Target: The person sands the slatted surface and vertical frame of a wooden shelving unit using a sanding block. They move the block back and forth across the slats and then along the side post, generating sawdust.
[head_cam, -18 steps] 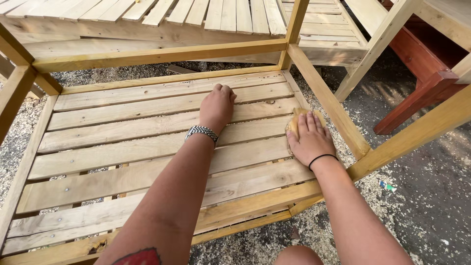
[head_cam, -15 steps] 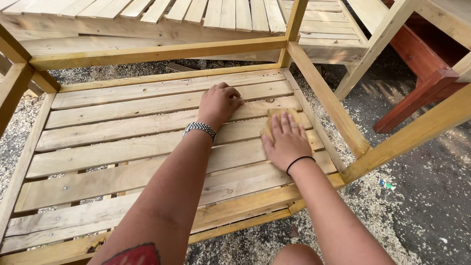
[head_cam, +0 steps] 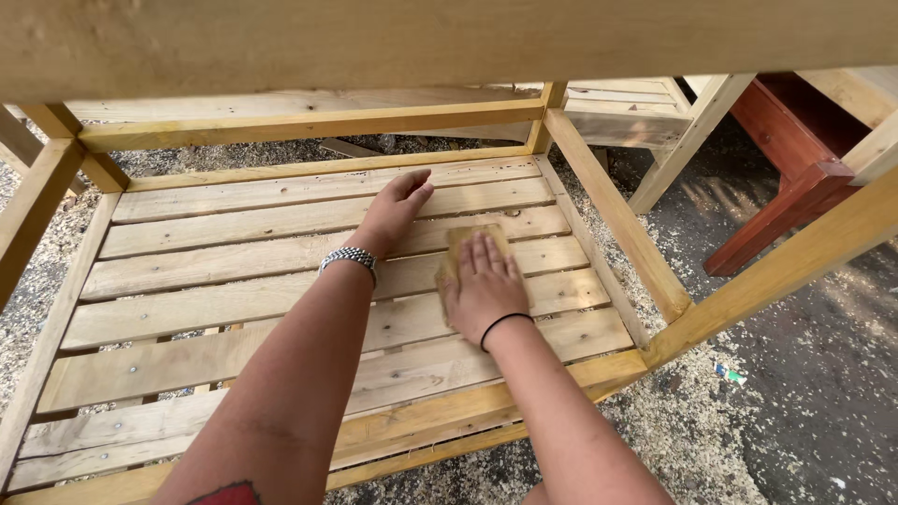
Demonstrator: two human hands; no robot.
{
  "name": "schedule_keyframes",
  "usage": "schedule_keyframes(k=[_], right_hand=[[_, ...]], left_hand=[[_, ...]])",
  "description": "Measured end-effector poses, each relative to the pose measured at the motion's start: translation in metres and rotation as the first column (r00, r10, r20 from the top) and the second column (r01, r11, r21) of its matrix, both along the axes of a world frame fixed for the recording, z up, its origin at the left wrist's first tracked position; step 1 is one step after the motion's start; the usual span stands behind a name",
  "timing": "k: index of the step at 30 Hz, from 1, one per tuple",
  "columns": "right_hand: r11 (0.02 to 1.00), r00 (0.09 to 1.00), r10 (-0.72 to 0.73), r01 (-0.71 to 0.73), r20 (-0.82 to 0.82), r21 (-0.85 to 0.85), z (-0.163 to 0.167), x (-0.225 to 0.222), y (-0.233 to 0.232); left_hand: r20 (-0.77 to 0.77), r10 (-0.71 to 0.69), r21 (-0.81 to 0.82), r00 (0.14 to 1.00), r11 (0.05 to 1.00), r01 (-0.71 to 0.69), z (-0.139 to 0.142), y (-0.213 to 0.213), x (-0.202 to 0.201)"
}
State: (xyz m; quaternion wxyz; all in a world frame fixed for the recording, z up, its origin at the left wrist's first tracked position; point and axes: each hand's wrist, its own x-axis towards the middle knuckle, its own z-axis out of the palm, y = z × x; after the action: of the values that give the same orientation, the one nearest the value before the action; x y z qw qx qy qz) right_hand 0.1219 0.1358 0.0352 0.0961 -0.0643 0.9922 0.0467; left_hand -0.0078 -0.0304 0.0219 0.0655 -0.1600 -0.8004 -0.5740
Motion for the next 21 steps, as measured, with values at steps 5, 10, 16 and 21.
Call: schedule_keyframes(k=[5, 10, 16, 21], right_hand=[[0.991, 0.995, 0.079, -0.072, 0.056, -0.114, -0.008, -0.020, 0.030], [0.951, 0.946, -0.308, 0.304, -0.099, -0.055, 0.007, -0.053, 0.070], [0.994, 0.995, 0.099, -0.097, 0.035, -0.057, -0.010, -0.028, -0.104], [0.994, 0.996, 0.057, -0.050, 0.066, -0.096, -0.006, -0.031, -0.058]], left_hand=[[-0.126, -0.082, -0.580, 0.989, 0.815, -0.007, 0.002, -0.080, 0.070], [-0.090, 0.274, -0.904, 0.958, 0.382, -0.194, -0.003, -0.126, 0.137], [-0.110, 0.304, -0.867, 0.946, 0.436, -0.241, -0.006, -0.125, 0.128], [-0.072, 0.178, -0.875, 0.981, 0.461, -0.148, -0.007, -0.153, 0.154]])
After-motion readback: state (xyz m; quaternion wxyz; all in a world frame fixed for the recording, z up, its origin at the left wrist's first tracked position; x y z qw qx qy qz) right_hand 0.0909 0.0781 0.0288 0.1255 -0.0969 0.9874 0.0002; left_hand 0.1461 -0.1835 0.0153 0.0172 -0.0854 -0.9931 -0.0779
